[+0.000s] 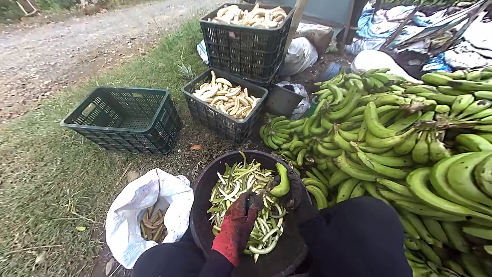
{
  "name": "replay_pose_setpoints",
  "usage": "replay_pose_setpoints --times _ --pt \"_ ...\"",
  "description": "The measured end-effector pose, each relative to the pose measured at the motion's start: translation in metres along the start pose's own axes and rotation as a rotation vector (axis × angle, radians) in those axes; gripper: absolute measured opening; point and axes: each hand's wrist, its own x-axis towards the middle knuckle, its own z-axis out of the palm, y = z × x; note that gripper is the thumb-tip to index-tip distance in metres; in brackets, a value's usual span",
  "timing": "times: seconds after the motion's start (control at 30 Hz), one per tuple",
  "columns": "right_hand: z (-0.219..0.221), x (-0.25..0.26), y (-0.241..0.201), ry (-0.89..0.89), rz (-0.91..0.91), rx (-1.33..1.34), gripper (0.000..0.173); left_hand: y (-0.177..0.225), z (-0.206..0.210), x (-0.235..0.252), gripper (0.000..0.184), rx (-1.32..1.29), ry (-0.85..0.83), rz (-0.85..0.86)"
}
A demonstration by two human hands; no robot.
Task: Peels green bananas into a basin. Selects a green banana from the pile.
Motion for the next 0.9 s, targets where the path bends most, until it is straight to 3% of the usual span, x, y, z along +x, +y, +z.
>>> replay_pose_setpoints --times 0.2,0.43,0.5,0.63,0.8,0.9 --pt "0.026 -0.023 -0.001 0.171 -0.059 -0.214 0.032 0.017 0.016 0.0 0.047 0.178 -0.079 0.064" --pt "0.029 -0.024 0.006 0.208 -0.086 -0.159 0.031 0.017 0.02 0.003 0.05 0.188 -0.084 0.134" --pt "0.028 -0.025 0.005 0.174 -0.023 -0.093 0.035 0.011 0.022 0.005 0.05 0.181 -0.068 0.132" --pt "0.016 -0.023 0.003 0.044 0.174 0.079 0.046 -0.018 0.019 0.016 0.05 0.147 -0.046 -0.086" --pt "-0.004 -0.017 -0.006 -0.038 0.14 -0.195 0.039 -0.002 0.011 0.009 0.054 0.004 -0.219 -0.155" --pt "-0.007 -0.013 -0.014 -0.117 0.171 -0.277 0.037 0.012 0.006 0.005 0.049 0.033 -0.323 -0.077"
